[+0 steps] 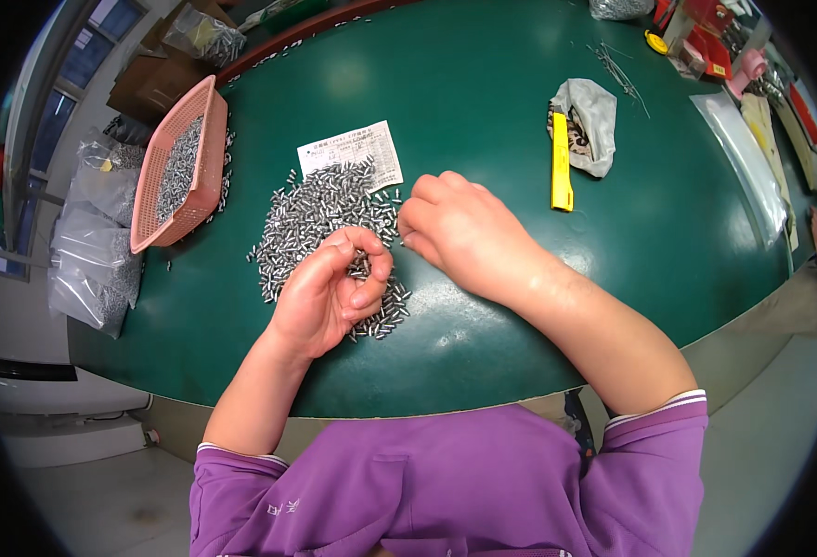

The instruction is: Sorting and inspecting small metal pins on a workbench.

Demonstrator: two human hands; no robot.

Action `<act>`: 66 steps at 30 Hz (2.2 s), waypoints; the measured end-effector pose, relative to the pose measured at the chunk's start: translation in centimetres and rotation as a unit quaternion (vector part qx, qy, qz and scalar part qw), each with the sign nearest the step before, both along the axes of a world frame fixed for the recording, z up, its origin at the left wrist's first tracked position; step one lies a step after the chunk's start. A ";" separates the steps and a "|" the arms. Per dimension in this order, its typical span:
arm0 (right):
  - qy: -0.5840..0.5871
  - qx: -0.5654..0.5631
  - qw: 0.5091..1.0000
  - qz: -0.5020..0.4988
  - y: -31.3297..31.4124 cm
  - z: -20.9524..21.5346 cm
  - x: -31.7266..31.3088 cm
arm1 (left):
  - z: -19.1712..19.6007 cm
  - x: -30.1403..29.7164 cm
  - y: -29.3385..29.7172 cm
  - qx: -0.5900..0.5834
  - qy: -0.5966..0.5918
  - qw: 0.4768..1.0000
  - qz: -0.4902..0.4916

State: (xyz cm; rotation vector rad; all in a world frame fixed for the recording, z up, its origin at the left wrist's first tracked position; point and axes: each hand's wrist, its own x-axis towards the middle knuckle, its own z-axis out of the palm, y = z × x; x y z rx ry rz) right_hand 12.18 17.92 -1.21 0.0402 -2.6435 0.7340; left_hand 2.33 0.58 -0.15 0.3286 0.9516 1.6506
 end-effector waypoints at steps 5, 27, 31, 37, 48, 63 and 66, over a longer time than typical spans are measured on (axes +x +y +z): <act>0.009 0.019 1.000 -0.007 -0.2 -0.2 0.1 | 0.0 -0.2 0.0 0.003 0.020 1.000 -0.003; 0.086 -0.133 0.985 0.070 -0.9 1.2 0.6 | 1.1 0.1 0.0 -0.075 0.100 0.991 -0.050; 0.067 -0.124 0.988 0.061 -0.4 1.4 0.9 | 0.9 -0.1 -0.1 -0.056 0.068 0.995 -0.042; -0.050 -0.089 0.990 0.095 -0.8 1.2 1.8 | 0.7 -0.1 0.1 -0.048 0.059 0.997 -0.013; -0.016 0.031 0.995 0.096 -1.4 0.8 1.5 | 1.0 0.0 0.1 -0.065 0.067 0.996 0.005; -0.005 0.017 0.995 0.098 -1.5 0.3 1.4 | 0.5 -0.5 -0.3 -0.036 0.051 0.998 0.004; -0.026 0.019 0.996 0.077 -1.7 0.4 1.5 | 0.5 -0.5 -0.4 -0.030 0.046 0.999 -0.003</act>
